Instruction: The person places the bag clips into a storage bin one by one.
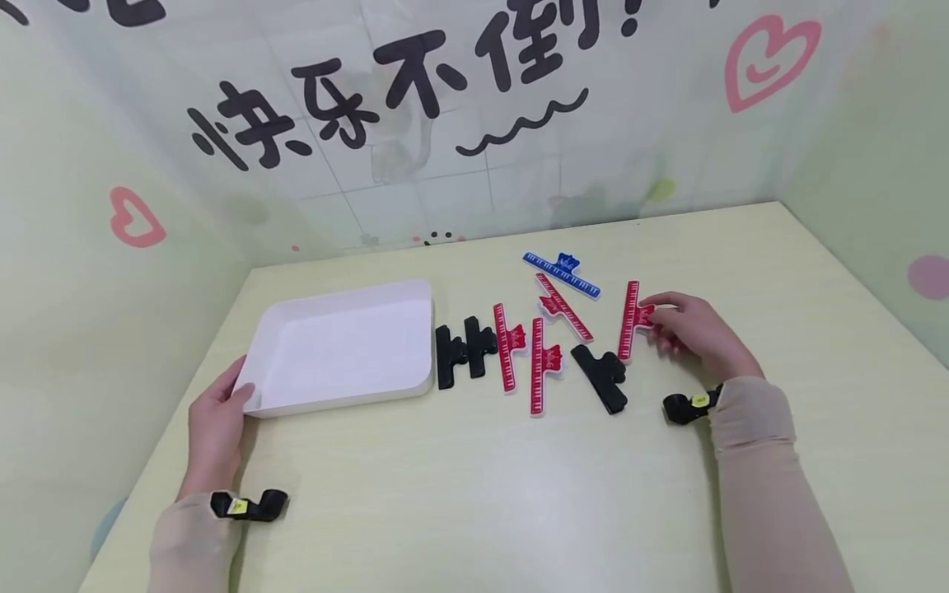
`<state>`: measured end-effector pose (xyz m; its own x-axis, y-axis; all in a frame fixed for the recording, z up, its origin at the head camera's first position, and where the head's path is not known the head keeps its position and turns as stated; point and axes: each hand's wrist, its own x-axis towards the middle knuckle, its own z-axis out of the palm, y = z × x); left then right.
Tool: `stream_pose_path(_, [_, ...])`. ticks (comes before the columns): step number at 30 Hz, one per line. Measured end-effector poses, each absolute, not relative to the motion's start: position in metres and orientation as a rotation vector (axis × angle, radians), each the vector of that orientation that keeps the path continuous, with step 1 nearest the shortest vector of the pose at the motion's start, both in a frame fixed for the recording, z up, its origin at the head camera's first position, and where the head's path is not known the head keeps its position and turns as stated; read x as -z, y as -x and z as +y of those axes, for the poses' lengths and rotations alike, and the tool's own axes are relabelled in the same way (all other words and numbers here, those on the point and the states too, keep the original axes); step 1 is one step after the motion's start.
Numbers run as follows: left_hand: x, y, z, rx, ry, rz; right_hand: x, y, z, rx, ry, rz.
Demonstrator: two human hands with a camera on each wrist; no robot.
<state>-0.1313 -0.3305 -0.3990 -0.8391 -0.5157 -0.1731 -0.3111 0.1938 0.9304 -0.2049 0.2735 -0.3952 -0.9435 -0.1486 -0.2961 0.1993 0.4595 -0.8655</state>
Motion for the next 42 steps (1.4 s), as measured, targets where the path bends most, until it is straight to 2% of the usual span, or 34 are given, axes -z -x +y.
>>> stream_pose_path(7, [0.398,0.129,-0.331,1.651,-0.742,-2.358,0.401,0.206,0.277,1.618,-0.025,2.383])
stream_pose_path(18, [0.396,0.131,-0.331,1.622,-0.667,-2.408,0.404,0.207,0.272,2.161,-0.036,2.083])
stream_pose_path(23, [0.398,0.124,-0.33,1.604,-0.64,-2.487,0.396,0.207,0.263,2.15,-0.066,2.119])
stream_pose_path(31, [0.397,0.121,-0.328,1.577,-0.611,-2.507,0.374,0.21,0.237,1.856,-0.025,2.46])
stream_pose_path(42, [0.401,0.124,-0.33,1.515,-0.616,-2.496,0.351,0.213,0.205,1.876,-0.112,2.481])
